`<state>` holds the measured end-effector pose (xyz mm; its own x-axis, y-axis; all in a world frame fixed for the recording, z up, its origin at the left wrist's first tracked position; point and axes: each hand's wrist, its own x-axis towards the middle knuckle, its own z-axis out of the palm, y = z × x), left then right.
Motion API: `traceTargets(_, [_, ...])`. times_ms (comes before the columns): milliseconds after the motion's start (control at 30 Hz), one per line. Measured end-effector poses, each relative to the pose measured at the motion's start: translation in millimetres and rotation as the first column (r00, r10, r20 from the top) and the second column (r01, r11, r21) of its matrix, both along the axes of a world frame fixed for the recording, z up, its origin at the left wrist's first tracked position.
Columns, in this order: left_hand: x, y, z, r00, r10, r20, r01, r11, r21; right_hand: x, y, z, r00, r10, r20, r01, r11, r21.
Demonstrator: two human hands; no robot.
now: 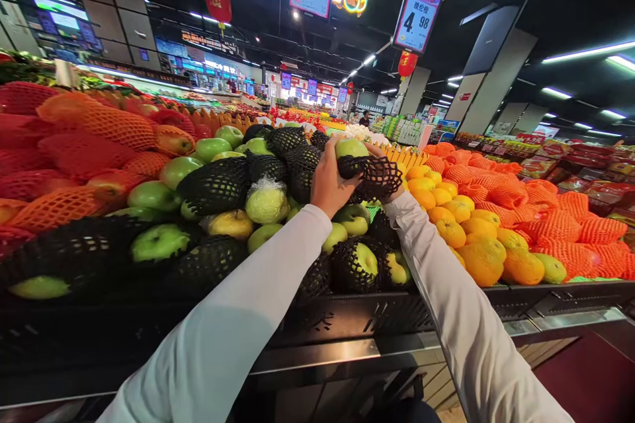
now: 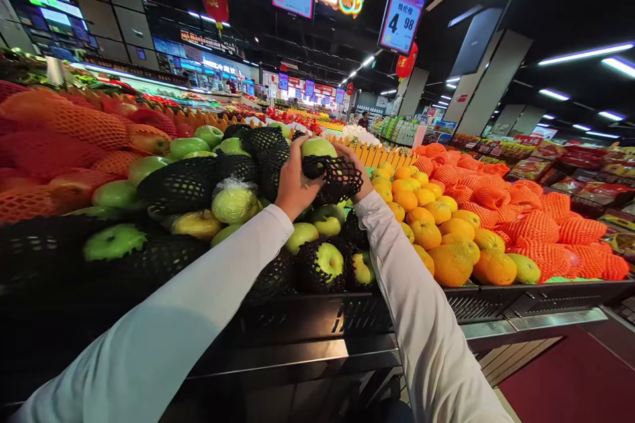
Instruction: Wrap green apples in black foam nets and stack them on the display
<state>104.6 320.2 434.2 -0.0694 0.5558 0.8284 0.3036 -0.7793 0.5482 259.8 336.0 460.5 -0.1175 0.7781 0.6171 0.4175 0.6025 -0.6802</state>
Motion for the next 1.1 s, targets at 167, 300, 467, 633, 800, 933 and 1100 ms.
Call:
traceTargets(167, [-4, -3, 2.4, 0.988, 0.146, 0.058, -0.147, 0.989, 0.003, 8, -15, 1.5, 0.9, 0.271, -0.341, -0.3, 0.953, -0.035])
traceTargets(300, [-3, -5, 2.2, 0.985, 0.154, 0.079, -0.153, 0.988, -0.029, 7, -14, -0.7, 0.868, 0.256, -0.425, -0.315, 0.946, -0.075])
traceTargets(467, [-2, -8, 4.7, 0.988, 0.139, 0.072, -0.14, 0.99, 0.009, 3, -1, -3.5, 0.874, 0.118, -0.471, -0.177, 0.981, -0.082])
traceTargets(633, [1, -9, 4.5, 0.991, 0.121, -0.05, -0.12, 0.993, 0.02, 8, 4, -1.2, 0.864, 0.096, -0.494, -0.125, 0.992, -0.026])
traceTargets(800, [3, -9, 1.4, 0.966, -0.05, -0.252, 0.052, 0.999, 0.002, 15, 5, 2.1, 0.809, 0.133, -0.572, -0.173, 0.985, -0.017])
traceTargets(933, [4, -11, 1.4, 0.915, -0.155, -0.372, 0.14, 0.988, -0.067, 20, 7, 2.7, 0.784, 0.179, -0.595, -0.2, 0.979, 0.031])
traceTargets(1100, [3, -13, 2.1, 0.922, -0.286, -0.261, 0.277, 0.958, -0.07, 24, 24, -6.8, 0.812, 0.153, -0.563, -0.204, 0.979, -0.028])
